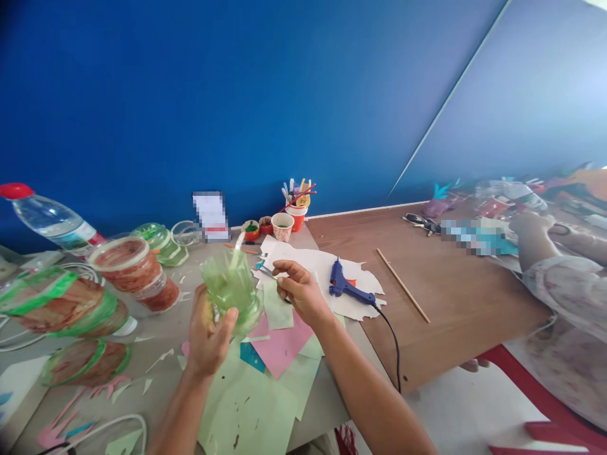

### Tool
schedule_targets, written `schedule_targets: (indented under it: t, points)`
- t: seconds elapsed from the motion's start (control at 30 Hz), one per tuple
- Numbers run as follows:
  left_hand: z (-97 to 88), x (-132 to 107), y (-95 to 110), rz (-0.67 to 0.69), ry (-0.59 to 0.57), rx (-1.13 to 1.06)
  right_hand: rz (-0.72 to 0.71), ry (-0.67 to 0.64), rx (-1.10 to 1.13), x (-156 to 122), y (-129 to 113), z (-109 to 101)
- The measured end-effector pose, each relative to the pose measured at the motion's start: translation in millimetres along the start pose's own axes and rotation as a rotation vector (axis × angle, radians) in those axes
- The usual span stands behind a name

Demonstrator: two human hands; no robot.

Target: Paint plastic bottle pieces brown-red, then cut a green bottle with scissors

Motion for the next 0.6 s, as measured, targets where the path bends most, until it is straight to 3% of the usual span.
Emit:
schedule_targets:
  t: [0.07,0.2,0.43,0.6]
  points:
    - [-7.9,3.4,-7.8,-0.013,0.081,0.250,-0.014,0.057,-0.071,1.1,-0.1,-5.3]
    - [-5.7,5.3,-22.8,-0.040,0.082,0.545,-0.034,0.110,-0.162,1.4,2.1,-10.9]
    - [-10.9,7.1,-30.7,-0.059,0.130,0.528,-0.068,0.180,-0.374,3.6,1.4,-22.3]
    - [-15.0,7.9,-40.1,-0.170,0.152,0.542,-0.196,0.309,-0.800,5.3,-11.4,-35.0]
Point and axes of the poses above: each hand's wrist, its own x-axis towards the middle knuckle, its own z-axis out of the palm, y = z × x, the point moved 8 cm from there along x, towards the middle knuckle, and after that the axes turned 2 degrees about -y, right-handed, at the moved point
